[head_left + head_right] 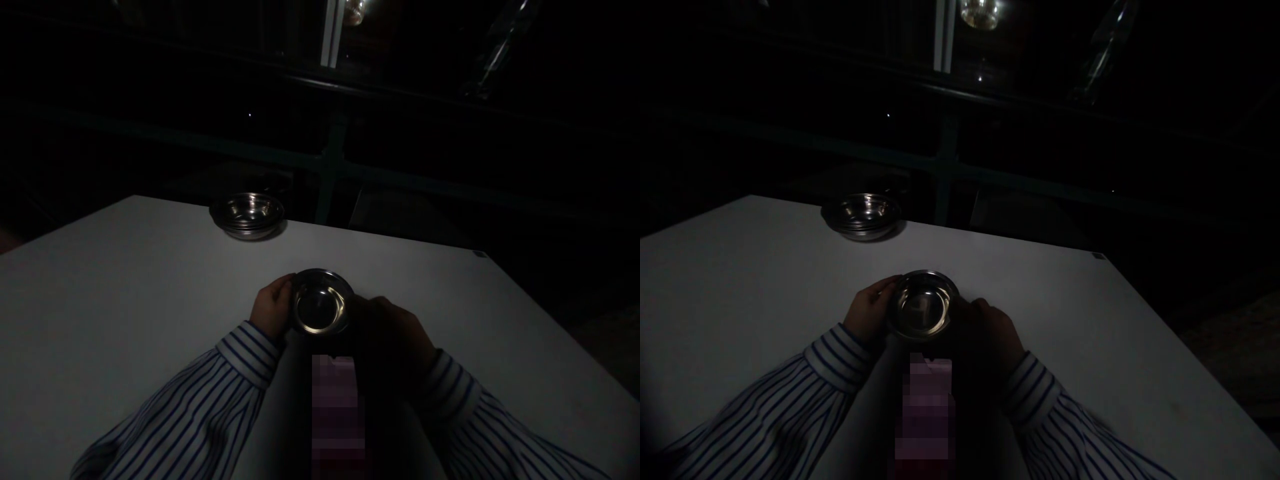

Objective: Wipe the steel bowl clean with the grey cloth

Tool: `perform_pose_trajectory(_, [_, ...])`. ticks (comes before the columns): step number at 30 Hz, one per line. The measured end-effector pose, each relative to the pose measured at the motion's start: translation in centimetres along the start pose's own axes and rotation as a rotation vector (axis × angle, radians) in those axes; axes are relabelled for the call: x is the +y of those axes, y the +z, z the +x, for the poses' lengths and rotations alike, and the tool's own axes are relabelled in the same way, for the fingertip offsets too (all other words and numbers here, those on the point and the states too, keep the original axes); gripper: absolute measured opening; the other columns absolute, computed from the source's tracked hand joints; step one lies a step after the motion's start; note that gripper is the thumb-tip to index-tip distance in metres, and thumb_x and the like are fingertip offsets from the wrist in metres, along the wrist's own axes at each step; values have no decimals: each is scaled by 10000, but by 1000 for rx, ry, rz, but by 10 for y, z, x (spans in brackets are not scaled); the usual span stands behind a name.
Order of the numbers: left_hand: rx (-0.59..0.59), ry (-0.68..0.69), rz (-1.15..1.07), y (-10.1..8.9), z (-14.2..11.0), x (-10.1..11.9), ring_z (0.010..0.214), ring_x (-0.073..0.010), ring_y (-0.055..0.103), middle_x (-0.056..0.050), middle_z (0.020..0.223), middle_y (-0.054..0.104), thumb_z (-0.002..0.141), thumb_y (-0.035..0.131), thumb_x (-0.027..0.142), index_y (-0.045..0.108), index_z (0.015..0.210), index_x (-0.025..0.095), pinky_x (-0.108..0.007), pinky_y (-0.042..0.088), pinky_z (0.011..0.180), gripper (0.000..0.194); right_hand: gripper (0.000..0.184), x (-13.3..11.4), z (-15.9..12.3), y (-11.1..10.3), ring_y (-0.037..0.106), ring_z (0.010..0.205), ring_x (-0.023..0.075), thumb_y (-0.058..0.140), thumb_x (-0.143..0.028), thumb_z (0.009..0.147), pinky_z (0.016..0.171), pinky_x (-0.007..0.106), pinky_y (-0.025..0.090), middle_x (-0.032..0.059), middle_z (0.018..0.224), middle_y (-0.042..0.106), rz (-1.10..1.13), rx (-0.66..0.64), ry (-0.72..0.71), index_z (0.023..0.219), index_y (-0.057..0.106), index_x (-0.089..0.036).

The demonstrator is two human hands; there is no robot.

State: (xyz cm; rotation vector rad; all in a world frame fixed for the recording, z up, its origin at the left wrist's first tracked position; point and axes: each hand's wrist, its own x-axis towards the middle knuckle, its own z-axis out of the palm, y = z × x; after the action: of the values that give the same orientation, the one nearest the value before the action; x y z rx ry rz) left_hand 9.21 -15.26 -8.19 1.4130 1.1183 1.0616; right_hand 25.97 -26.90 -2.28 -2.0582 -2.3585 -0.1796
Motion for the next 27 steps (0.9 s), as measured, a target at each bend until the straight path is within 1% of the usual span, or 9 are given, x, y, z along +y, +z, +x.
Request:
perform_pose_trajectory(3, [9,-10,-5,0,0,-1,907,-244,629,-114,928,706,726,514,363,649,1012,114,-377,480,835,402,360,8,13,1,540,844,172,476,-273,842,605,250,420,48,1118,585,-42,4,-4,1202,472,-257])
perform_pose_trajectory(5, [21,-17,-14,0,0,-1,904,-244,630,-116,930,706,727,513,356,649,1008,114,-375,482,829,396,342,11,16,0,538,853,171,465,-253,848,609,250,423,52,1133,578,-51,-4,-28,1190,484,-255])
perform_pose_trajectory(10, [15,7,19,0,-1,5,898,-242,632,-132,960,697,743,485,334,651,989,93,-377,472,844,383,339,6,4,-6,559,791,163,475,-267,849,604,250,427,49,1059,615,-9,-76,-39,1186,488,-238])
perform_pose_trajectory(12, [-9,14,22,0,-1,5,905,-241,630,-131,970,694,746,478,330,646,1000,92,-379,468,851,386,318,7,5,-7,558,809,169,467,-255,851,610,253,424,45,1089,606,-23,-76,-38,1166,504,-238])
perform_pose_trajectory(17, [-36,-23,-10,0,1,1,912,-246,627,-141,996,684,749,476,370,618,1049,80,-384,477,834,440,333,17,22,-7,534,880,176,485,-243,839,621,255,422,9,1217,542,-10,-54,-46,1171,488,-267])
perform_pose_trajectory(19, [-15,-20,1,0,1,0,919,-249,623,-141,995,685,746,480,366,630,1024,84,-386,472,841,423,363,18,22,-9,538,867,163,488,-222,837,639,252,425,12,1187,561,32,-58,-46,1195,466,-277])
perform_pose_trajectory(21, [-1,-14,0,0,1,1,918,-249,623,-139,986,688,744,483,358,641,999,90,-385,469,844,402,387,18,16,-11,548,838,152,468,-196,846,648,253,424,15,1102,604,67,-71,-35,1223,441,-279])
perform_pose_trajectory(24, [-43,-18,-51,0,0,4,882,-239,634,-127,953,699,743,483,356,640,996,92,-375,482,821,398,384,19,11,-13,556,818,159,451,-209,853,643,266,424,16,1044,627,78,-109,-27,1231,436,-268])
perform_pose_trajectory(27, [-67,-38,-61,1,-1,8,868,-234,639,-131,948,700,736,484,360,627,1022,70,-366,485,816,432,358,23,23,-13,545,856,177,442,-237,854,650,285,425,7,1149,586,40,-119,-66,1210,458,-276])
